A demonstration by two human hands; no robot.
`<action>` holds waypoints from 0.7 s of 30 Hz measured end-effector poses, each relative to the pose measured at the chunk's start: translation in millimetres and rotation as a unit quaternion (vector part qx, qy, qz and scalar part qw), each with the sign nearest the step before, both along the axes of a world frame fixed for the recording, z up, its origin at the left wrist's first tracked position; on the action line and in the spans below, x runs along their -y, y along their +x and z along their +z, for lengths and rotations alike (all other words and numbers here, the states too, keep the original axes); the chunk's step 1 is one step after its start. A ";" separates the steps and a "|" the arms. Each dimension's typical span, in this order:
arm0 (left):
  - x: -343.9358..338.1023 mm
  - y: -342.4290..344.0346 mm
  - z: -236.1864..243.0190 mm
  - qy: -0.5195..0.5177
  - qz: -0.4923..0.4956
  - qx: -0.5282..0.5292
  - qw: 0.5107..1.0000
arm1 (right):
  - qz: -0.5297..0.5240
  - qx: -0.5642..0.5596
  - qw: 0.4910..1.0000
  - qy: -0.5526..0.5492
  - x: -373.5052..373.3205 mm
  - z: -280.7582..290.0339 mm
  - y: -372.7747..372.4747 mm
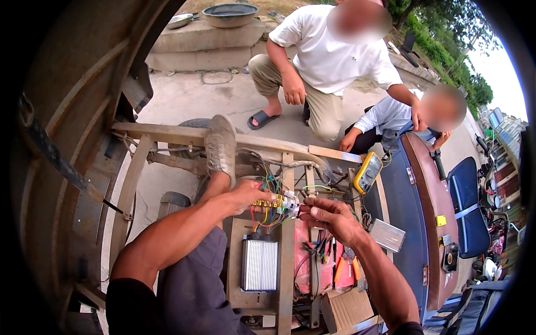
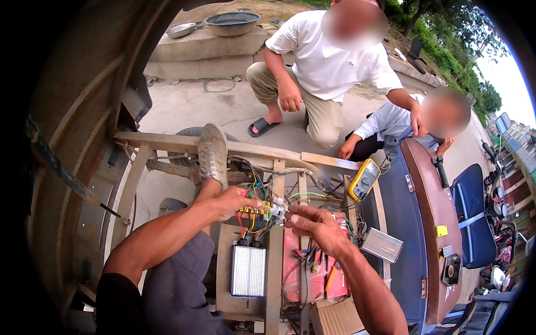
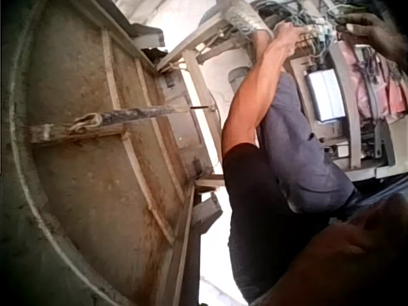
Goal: The person repairs the electrical wiring on a motorcycle chassis by stripping wires, connecting them to a terminal block, and securing connections with a screwdriver.
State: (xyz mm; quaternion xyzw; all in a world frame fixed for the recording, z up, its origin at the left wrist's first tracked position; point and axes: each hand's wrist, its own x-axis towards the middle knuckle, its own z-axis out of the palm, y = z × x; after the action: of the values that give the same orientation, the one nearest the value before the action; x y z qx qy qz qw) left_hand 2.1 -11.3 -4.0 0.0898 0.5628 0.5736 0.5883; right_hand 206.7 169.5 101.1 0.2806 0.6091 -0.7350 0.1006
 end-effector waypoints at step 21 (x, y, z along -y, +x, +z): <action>-4.7 -0.2 10.4 -0.027 0.023 -0.033 0.999 | 0.156 -0.158 0.730 0.646 9.5 -39.7 -10.9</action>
State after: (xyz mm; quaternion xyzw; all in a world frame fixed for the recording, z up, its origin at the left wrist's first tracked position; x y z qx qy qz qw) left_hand 1.9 -6.6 6.4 0.0797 0.5991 0.5680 0.5586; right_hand 195.8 160.0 61.4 0.0586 0.9793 -0.1716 -0.0895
